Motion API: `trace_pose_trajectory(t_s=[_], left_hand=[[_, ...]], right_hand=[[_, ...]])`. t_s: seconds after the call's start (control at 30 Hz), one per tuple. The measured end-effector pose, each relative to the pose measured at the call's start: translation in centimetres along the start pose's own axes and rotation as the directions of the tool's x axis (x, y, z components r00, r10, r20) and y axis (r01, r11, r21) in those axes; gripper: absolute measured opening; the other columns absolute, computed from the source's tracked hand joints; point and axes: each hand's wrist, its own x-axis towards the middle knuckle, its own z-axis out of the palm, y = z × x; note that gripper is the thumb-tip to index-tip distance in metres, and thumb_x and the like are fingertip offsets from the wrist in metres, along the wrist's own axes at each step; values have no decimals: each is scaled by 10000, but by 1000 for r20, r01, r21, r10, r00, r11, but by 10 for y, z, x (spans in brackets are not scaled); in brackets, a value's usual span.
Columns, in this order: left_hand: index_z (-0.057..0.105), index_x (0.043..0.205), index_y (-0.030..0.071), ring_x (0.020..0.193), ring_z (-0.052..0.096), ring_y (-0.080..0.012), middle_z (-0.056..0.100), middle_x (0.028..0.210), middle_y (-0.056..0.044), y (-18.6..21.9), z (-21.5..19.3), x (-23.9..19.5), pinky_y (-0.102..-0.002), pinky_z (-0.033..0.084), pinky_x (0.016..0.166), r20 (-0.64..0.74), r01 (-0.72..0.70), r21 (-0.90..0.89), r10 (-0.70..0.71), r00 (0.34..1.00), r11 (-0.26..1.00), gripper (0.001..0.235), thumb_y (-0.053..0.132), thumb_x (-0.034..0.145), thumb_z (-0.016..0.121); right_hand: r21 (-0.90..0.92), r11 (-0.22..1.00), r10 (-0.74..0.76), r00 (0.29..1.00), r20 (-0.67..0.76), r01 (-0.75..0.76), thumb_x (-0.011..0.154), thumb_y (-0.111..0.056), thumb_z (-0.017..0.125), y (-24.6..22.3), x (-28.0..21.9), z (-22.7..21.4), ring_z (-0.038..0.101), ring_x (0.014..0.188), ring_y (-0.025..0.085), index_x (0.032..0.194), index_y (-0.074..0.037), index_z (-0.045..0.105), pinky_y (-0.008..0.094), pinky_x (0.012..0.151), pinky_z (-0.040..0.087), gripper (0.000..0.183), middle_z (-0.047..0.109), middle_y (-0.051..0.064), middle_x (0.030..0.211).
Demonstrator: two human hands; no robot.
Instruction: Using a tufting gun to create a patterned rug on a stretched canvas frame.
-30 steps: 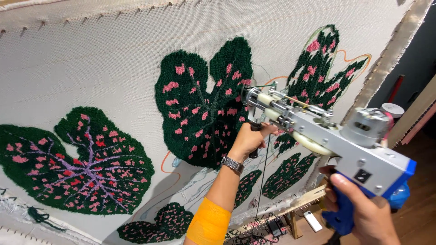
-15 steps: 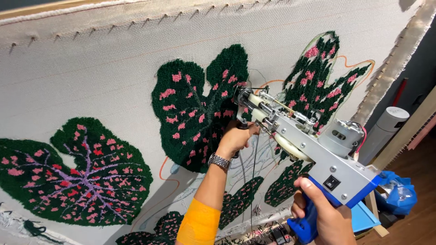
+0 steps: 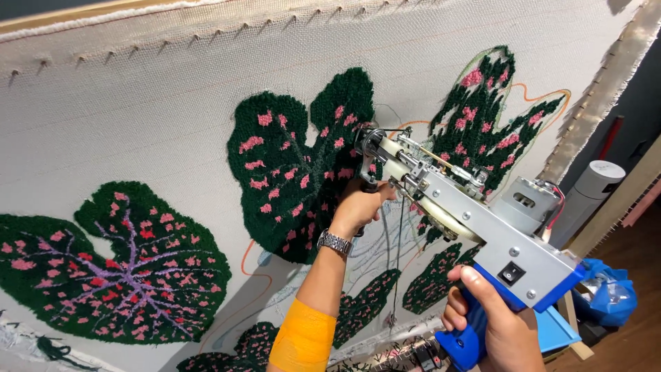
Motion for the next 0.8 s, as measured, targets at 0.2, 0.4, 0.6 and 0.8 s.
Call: trace_pose_trajectory(t_s=[0.2, 0.4, 0.6, 0.8], left_hand=[[757, 957, 80, 446, 547, -122, 618, 639, -32, 6, 8, 0, -305, 425, 447, -49, -42, -20, 41, 998, 999, 316, 380, 908, 671], [660, 1028, 50, 515, 589, -96, 654, 805, 42, -6, 38, -6, -279, 464, 475, 7, -132, -323, 142, 990, 937, 272, 273, 911, 761], [761, 1055, 25, 546, 588, -67, 773, 928, -25, 16, 64, -38, -229, 443, 517, 145, -130, -459, 218, 965, 879, 233, 238, 972, 718], [731, 1067, 40, 544, 603, -69, 781, 916, -47, 34, 78, -41, -233, 449, 501, 140, -122, -458, 208, 968, 880, 251, 257, 943, 728]], right_hand=[[0, 999, 38, 999, 32, -38, 926, -237, 630, -9, 4, -7, 473, 504, 197, 1070, 72, 646, 374, 509, 432, 341, 477, 104, 626], [2, 1000, -31, 999, 20, 31, 911, -211, 633, -12, -1, -48, 461, 523, 186, 1171, 65, 639, 357, 511, 404, 379, 498, 118, 671], [49, 991, -132, 988, 81, 128, 960, -174, 629, -16, -3, -127, 438, 547, 231, 1344, 45, 515, 397, 507, 382, 457, 458, 156, 697], [61, 993, -109, 980, 167, 100, 983, -309, 577, -21, 0, -161, 433, 557, 238, 1458, 127, 477, 415, 558, 390, 653, 419, 129, 684]])
